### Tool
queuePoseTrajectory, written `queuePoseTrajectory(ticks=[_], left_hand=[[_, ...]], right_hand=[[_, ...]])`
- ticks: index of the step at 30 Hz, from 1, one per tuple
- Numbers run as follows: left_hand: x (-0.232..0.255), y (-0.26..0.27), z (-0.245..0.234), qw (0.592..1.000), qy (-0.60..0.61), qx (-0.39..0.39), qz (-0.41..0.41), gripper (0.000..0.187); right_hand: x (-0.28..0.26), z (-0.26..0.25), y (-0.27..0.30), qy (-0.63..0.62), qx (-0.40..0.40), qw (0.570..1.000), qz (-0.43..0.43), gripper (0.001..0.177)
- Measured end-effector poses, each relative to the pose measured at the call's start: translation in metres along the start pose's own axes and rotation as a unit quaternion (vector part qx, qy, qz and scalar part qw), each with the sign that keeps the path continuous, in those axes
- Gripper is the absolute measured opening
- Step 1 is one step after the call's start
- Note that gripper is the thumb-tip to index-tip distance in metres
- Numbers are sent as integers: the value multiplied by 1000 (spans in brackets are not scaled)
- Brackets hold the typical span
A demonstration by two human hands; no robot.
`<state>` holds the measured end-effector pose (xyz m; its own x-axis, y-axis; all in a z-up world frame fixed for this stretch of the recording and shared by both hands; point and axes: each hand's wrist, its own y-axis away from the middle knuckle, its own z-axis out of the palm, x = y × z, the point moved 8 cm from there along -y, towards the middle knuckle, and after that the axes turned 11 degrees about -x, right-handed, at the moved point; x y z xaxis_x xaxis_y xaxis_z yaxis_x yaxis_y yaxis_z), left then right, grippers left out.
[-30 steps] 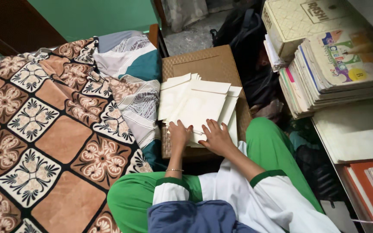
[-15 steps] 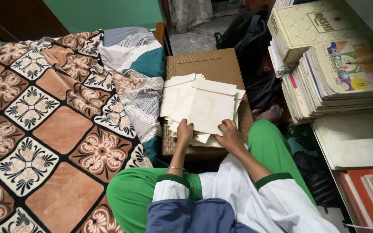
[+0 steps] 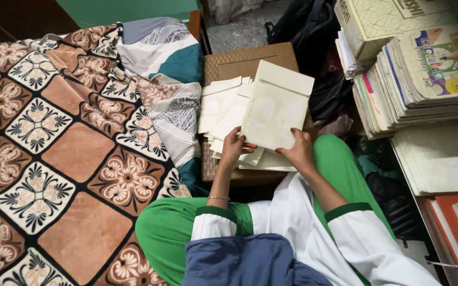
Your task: The person sits on the floor and repeatedly picks up a white paper cover from a stack, opens a book on the shelf, inserts the cover into the book, and closes it. This process is repeated for multiple books.
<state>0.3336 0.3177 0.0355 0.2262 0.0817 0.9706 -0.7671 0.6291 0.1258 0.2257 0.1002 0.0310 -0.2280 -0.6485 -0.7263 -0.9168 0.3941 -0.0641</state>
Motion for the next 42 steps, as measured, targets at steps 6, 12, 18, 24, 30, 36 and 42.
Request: queuePoseTrajectory(ticks=[6, 12, 18, 24, 30, 36, 42], left_hand=[[28, 12, 24, 997, 30, -30, 57, 45], [39, 21, 72, 994, 36, -66, 80, 46], [31, 23, 148, 983, 53, -135, 113, 49], [13, 7, 252, 976, 85, -165, 117, 32], [-24, -19, 329, 990, 81, -70, 91, 19], [-97, -43, 377, 986, 106, -110, 61, 26], [-129, -68, 443, 967, -123, -153, 162, 43]], right_hand=[[-31, -51, 20, -1, 49, 998, -32, 93], [-31, -105, 47, 13, 96, 995, -38, 94], [-4, -166, 102, 32, 144, 988, -41, 109], [29, -216, 142, 38, 251, 967, 4, 110], [60, -240, 163, 38, 327, 941, 77, 109], [114, -244, 180, 84, 314, 929, 176, 110], [155, -245, 189, 93, 324, 914, 227, 90]])
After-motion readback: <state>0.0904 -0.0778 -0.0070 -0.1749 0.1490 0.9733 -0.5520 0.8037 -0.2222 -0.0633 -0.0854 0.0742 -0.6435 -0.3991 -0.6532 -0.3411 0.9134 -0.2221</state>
